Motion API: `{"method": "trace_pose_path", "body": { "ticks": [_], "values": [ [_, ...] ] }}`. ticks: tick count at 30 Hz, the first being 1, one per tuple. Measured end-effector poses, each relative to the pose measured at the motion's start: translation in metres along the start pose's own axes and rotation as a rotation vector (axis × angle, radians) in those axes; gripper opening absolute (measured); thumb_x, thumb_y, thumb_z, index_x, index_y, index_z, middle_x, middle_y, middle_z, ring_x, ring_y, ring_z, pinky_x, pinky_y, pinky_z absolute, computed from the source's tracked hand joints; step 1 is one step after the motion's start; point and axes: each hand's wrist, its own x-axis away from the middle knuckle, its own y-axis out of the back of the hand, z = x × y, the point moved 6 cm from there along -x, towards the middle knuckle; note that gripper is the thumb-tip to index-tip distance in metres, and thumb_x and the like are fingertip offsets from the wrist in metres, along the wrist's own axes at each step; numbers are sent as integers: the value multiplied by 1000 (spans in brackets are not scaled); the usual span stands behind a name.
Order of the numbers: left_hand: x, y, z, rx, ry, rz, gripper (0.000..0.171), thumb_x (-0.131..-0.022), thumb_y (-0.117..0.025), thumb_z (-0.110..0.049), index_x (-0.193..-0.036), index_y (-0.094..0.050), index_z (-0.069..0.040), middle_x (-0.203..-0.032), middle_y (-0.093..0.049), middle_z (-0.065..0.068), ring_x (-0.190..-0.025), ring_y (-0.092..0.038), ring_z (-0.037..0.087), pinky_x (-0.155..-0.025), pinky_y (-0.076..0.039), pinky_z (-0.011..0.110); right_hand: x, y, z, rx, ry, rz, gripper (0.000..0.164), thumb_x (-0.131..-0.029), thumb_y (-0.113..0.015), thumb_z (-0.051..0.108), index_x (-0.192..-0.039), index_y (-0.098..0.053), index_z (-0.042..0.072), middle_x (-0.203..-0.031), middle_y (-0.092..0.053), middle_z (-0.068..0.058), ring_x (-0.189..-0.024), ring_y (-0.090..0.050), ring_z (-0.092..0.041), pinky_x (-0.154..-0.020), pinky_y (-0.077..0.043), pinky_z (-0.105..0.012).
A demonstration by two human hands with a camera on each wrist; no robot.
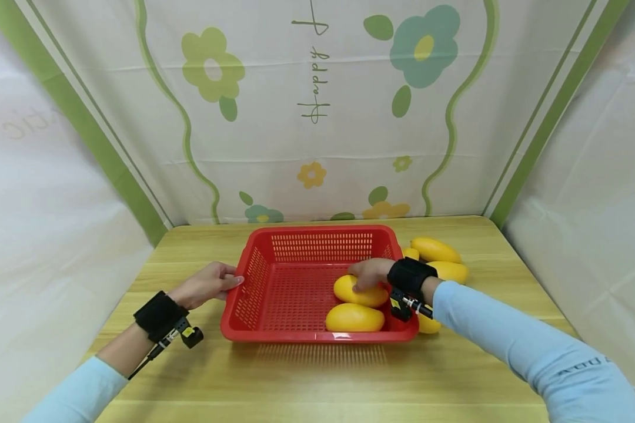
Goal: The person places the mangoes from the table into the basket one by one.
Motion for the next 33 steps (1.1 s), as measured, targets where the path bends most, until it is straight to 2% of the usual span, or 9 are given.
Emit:
{"method": "trace_pose_path", "body": {
  "ticks": [4, 10, 16, 20, 25, 28, 33],
  "values": [
    [0, 0, 0, -4, -9, 6, 32, -99, -50, -9, -119, -53, 17, -104, -68, 29, -87, -71, 29, -78, -60, 40, 0, 6, 6, 123, 55, -3, 52, -98, -52, 19, -143, -39, -1, -147, -41, -24, -132, -36, -40, -112, -26, -61],
    [0, 1, 0, 11, -25, 19, 34, -100, -49, -8, -120, -51, 18, -108, -66, 34, -89, -70, 31, -80, -60, 42, 18, 21, 5, 95, 79, -42, 50, -97, -53, 24, -140, -43, 0, -145, -43, -25, -133, -36, -42, -109, -31, -62],
    [1, 1, 1, 14, -18, 15, 33, -99, -50, -8, -120, -52, 18, -109, -66, 34, -89, -70, 32, -80, -59, 44, 45, 32, 0, 67, 137, -158, 44, -94, -58, 22, -133, -51, 2, -135, -52, -23, -119, -48, -38, -100, -43, -59],
    [0, 0, 2, 13, -12, 12, 33, -99, -50, -8, -121, -53, 17, -109, -66, 34, -89, -70, 32, -81, -59, 45, 61, 40, -10, 12, 152, -245, 36, -94, -59, 20, -126, -56, 3, -128, -58, -21, -113, -53, -35, -94, -49, -55],
    [0, 0, 1, 7, -18, 14, 33, -100, -49, -8, -121, -53, 17, -109, -66, 34, -88, -70, 32, -80, -59, 44, 76, 50, -25, -5, 170, -350, 31, -94, -59, 17, -120, -59, 1, -118, -63, -20, -106, -56, -33, -91, -51, -54],
    [0, 0, 1, 5, -18, 15, 33, -100, -49, -8, -121, -52, 17, -108, -66, 34, -88, -70, 32, -79, -60, 42, 83, 51, -37, -18, 159, -375, 30, -94, -58, 15, -119, -59, -1, -112, -64, -17, -102, -56, -31, -89, -52, -52],
    [0, -1, 1, 16, -13, 21, 33, -100, -49, -9, -121, -52, 17, -110, -65, 35, -89, -70, 32, -80, -59, 44, 86, 48, -57, -33, 127, -356, 28, -93, -59, 15, -117, -58, 0, -108, -62, -14, -98, -55, -27, -82, -52, -44]
  ]
}}
